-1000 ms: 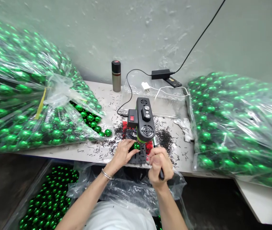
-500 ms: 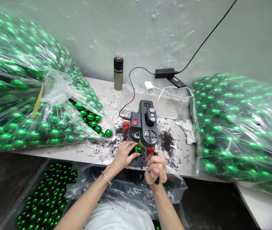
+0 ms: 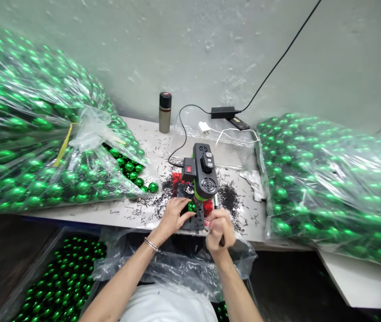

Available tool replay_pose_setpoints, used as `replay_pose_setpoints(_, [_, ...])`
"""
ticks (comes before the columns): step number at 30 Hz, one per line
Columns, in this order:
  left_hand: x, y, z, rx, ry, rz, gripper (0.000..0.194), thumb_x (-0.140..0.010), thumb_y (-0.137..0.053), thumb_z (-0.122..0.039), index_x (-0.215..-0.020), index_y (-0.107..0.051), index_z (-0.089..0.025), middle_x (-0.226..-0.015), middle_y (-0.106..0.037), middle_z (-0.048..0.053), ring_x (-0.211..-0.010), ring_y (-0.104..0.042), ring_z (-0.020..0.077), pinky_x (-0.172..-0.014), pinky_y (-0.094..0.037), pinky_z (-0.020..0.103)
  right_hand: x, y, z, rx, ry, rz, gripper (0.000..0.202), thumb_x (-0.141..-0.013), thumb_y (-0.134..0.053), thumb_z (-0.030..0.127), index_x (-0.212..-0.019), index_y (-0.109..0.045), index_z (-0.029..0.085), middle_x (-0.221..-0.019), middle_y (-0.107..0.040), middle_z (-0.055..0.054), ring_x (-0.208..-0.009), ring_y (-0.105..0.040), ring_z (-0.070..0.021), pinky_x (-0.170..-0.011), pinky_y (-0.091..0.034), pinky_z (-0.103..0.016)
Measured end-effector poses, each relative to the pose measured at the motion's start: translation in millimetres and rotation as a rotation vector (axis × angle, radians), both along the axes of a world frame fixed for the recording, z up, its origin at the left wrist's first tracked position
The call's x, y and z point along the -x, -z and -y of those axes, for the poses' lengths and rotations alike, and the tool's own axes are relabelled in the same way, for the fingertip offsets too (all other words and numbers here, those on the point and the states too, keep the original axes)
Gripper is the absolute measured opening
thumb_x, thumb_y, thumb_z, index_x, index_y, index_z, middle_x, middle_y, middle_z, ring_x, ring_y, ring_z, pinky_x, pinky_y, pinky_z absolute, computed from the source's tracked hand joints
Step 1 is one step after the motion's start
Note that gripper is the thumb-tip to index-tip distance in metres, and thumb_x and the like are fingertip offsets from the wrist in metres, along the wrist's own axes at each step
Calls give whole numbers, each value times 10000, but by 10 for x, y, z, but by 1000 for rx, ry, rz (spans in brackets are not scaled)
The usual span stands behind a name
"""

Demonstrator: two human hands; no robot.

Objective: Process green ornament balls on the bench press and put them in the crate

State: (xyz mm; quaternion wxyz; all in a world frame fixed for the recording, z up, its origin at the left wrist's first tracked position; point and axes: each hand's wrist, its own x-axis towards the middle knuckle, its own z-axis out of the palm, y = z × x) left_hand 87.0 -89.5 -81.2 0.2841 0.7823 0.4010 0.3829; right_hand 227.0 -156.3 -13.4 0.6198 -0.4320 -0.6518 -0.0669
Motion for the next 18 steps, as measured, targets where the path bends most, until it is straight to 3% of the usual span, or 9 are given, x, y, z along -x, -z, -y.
replay_pose_setpoints(5, [126,-52,264,-37,-17,19,353,-910,-620,-387,-1216,-633,-212,-1132,-683,123,-1066,-611,279,-957,-455,461,72,-641,35,210,-24,-179,321,-951,-414,130,-639,-416,203,-637,-462,22,-614,-474,-112,-584,-367,-282])
replay_pose_setpoints(7, [228,-74,437,-72,9,-26,446,-893,-637,-427,-1287,-587,-224,-1161,-670,130,-1084,-602,284,-954,-456,461,87,-714,25,199,-28,-183,335,-955,-426,149,-624,-417,203,-615,-447,24,-598,-462,-113,-580,-362,-286])
replay_pose_setpoints(10, [396,-121,546,-127,-8,-115,638,-819,-680,-546,-1354,-530,-232,-1219,-641,147,-1122,-580,310,-957,-447,474,99,-630,8,156,-3,-207,353,-959,-424,173,-608,-422,205,-609,-464,16,-592,-473,-121,-568,-358,-292])
replay_pose_setpoints(12, [516,-182,435,-159,-134,-151,575,-863,-622,-546,-1335,-540,-227,-1239,-628,150,-1144,-563,317,-961,-431,473,105,-542,5,143,6,-217,358,-958,-426,178,-601,-424,205,-611,-475,11,-595,-483,-124,-559,-354,-290])
replay_pose_setpoints(15, [696,-310,57,-161,-399,-207,320,-971,-495,-387,-1216,-612,-216,-1222,-629,141,-1143,-545,310,-959,-399,455,109,-471,8,130,3,-209,351,-952,-431,165,-603,-427,201,-617,-476,12,-594,-482,-120,-552,-347,-285])
replay_pose_setpoints(18, [810,-401,-334,-89,-442,-333,165,-926,-564,-268,-998,-679,-173,-1005,-678,152,-1011,-572,328,-905,-391,451,111,-453,10,114,-4,-197,337,-947,-428,143,-615,-429,198,-632,-478,12,-592,-477,-114,-554,-348,-282])
